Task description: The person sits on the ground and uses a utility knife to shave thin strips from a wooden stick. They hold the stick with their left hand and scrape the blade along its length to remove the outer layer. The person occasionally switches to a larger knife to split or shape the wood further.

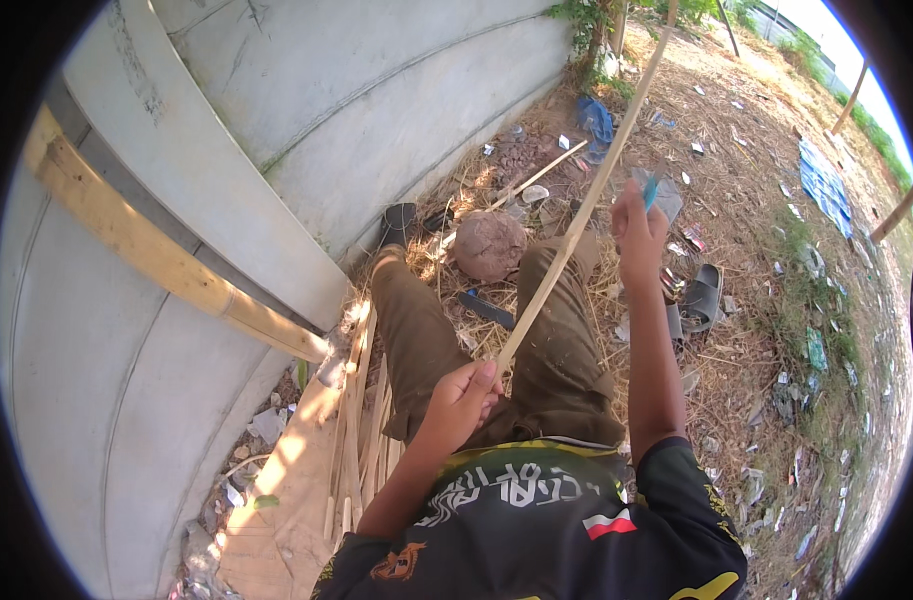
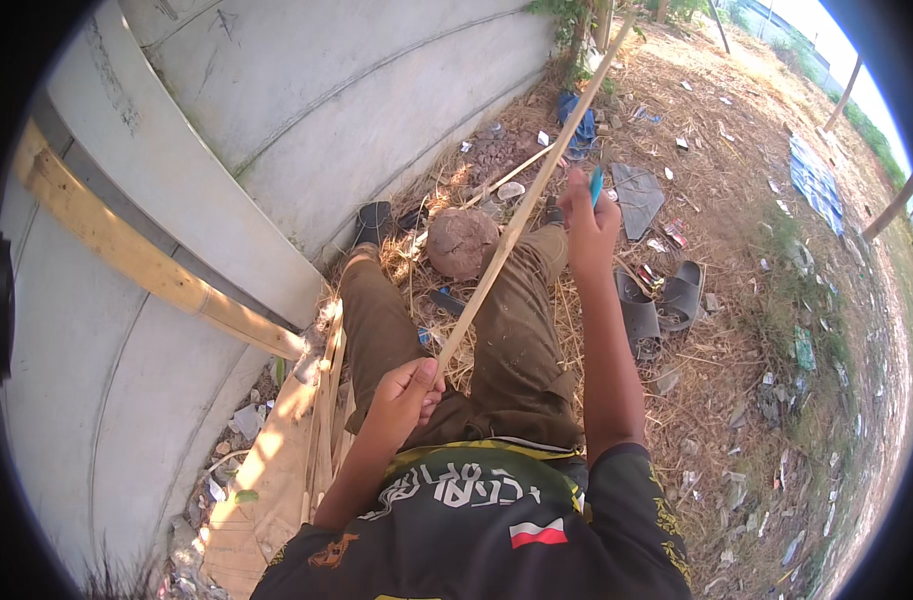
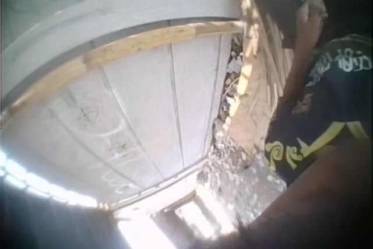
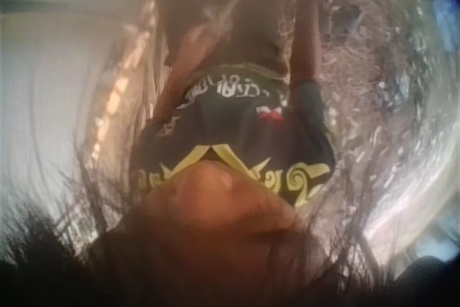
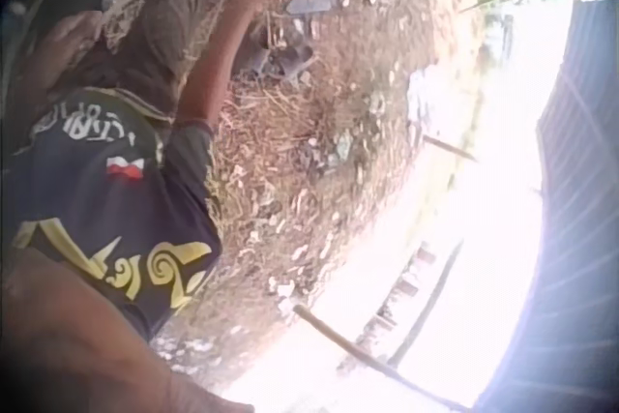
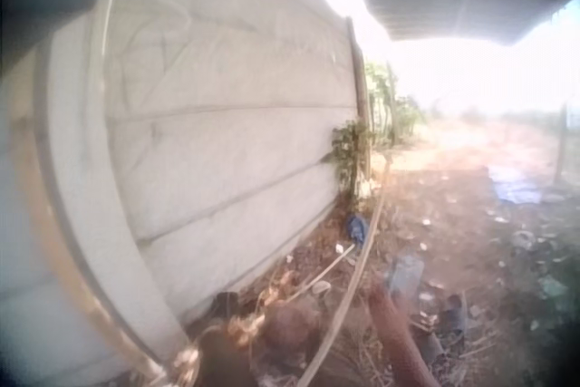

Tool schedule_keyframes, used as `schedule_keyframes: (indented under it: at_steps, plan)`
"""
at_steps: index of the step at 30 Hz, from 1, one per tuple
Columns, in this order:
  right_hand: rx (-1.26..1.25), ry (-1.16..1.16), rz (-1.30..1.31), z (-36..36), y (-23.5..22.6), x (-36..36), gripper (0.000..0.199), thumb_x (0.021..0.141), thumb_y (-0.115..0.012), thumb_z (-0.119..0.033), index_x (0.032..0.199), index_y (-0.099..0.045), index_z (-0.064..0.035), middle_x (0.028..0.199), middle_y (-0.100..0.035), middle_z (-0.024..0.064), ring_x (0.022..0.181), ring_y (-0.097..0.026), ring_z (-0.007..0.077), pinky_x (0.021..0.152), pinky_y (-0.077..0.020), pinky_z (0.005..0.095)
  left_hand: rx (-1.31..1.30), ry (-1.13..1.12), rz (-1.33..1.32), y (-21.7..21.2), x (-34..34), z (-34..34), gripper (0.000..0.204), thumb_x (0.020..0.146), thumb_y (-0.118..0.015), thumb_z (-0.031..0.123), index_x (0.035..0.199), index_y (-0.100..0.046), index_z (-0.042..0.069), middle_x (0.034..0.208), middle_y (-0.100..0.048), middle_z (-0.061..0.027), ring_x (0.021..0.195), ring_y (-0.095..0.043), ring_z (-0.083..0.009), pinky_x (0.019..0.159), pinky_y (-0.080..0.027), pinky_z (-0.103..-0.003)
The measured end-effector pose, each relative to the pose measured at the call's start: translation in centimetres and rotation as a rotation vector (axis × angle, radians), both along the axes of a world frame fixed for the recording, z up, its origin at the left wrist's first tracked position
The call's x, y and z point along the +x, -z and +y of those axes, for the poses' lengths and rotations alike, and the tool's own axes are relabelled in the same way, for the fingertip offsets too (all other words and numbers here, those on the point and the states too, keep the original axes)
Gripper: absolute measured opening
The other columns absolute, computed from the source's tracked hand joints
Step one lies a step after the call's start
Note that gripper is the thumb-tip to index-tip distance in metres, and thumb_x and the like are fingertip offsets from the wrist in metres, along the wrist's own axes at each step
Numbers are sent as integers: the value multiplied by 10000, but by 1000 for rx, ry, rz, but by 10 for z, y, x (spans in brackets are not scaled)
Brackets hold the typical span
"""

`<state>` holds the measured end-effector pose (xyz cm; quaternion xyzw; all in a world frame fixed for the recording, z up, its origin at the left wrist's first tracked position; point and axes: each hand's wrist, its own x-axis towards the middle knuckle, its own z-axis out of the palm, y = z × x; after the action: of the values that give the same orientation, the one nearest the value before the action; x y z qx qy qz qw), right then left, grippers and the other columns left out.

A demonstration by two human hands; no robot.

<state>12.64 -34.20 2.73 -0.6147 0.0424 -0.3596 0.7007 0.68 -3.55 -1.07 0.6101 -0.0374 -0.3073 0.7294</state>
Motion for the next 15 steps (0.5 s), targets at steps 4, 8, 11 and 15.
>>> schedule_keyframes:
  at_steps: [4, 8, 11, 15]
  plan:
    - [-824, 134, 40, 74, 62, -59, 433, 898, -775, -152, 622, -454, -63, 536, -452, 74, 450, -400, 187, 456, -338, 341, -189, -189, -103, -8, 7, -33, 295, 1110, -490, 331, 968, -550, 80, 711, -435, 66, 550, -343, -4, 466, -306, -196]
    - [-895, 93, -78, 103, 43, -79, 312, 863, -770, -140, 663, -548, -49, 569, -533, 117, 475, -541, 320, 473, -423, 407, -103, -192, -208, -16, 1, -47, 273, 1118, -466, 300, 991, -540, 70, 729, -457, 53, 572, -385, -6, 485, -336, -194]
    - [-835, 28, -51, 95, 48, -72, 208, 881, -750, -139, 719, -649, -55, 594, -590, 109, 491, -590, 293, 486, -454, 390, 2, -172, -345, -17, -9, -59, 274, 1121, -458, 281, 977, -531, 58, 732, -475, 38, 593, -418, -17, 521, -360, -204]
    - [-746, 91, 11, 89, 44, -63, 169, 863, -728, -112, 748, -650, -17, 594, -573, 132, 505, -575, 284, 504, -443, 389, -17, -153, -358, -7, -16, -65, 282, 1121, -461, 297, 977, -521, 61, 716, -437, 45, 556, -374, -15, 484, -328, -198]
